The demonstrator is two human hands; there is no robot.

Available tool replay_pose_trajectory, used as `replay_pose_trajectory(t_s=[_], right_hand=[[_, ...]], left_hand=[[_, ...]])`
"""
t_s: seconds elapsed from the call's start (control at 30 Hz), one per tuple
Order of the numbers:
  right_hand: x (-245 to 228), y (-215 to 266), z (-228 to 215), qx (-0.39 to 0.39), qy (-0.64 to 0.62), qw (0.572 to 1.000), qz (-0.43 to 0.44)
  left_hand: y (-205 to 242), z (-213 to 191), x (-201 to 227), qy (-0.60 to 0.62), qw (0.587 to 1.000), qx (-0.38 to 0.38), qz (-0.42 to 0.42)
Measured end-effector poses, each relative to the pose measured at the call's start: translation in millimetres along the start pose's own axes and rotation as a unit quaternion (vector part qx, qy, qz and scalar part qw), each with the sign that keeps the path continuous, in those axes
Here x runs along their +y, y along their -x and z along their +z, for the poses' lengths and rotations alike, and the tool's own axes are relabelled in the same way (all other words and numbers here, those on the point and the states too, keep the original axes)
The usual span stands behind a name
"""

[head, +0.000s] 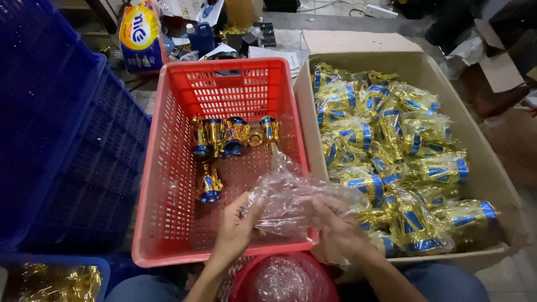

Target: The person is assembling small gold and blue trophies by joining the trophy body to its base, then wrapping each trophy in a plastic bag and placing it into a cardboard box.

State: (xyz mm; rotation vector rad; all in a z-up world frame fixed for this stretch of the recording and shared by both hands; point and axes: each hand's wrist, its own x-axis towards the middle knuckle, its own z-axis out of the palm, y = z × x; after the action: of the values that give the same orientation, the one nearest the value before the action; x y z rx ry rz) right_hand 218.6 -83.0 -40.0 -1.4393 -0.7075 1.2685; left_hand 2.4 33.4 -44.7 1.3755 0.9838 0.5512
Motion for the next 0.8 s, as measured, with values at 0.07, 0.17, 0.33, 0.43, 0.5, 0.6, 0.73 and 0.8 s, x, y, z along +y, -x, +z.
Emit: replay_pose_trajectory(t_s=[0.07,0.17,0.33,0.43,0.5,0.6,0.73,0.8], right_hand=[[2.0,-2.0,-5.1,-0.076,-0.010,0.994,-0.076],[2.5,-3.6,-12.0,0.041,-0.106,0.992,-0.054],[3.8,-2.3,-14.2,0.110,0.038,0.992,-0.045],[-2.7,0.5,-13.9,0.131,0.111,0.984,-0.054],[-1.5,-1.0,-10.6,0.133,0.090,0.986,-0.040],[-3.2,-0.4,-4.8,0.119,0.085,0.989,0.001],[3.7,-1.1,-7.4,0.057,0.117,0.991,-0.029],[-5.5,1.1,-2.0,0.091,0.127,0.985,-0.070]], left_hand=[[-1.3,-4.8,2.7,-0.013,1.000,0.014,-0.008],[-2.2,-14.1,8.7,0.129,0.986,0.084,-0.060],[-2.2,-21.5,-1.3,0.214,0.967,0.128,-0.054],[3.7,-15.4,26.7,0.049,0.995,0.081,-0.045],[5.2,-15.9,27.6,-0.021,0.998,0.012,-0.055],[6.5,-8.1,14.7,-0.111,0.992,-0.054,-0.037],[-9.4,-1.9,-24.5,-0.108,0.993,0.043,0.028],[-9.4,-11.0,-10.1,-0.109,0.990,0.087,-0.035]])
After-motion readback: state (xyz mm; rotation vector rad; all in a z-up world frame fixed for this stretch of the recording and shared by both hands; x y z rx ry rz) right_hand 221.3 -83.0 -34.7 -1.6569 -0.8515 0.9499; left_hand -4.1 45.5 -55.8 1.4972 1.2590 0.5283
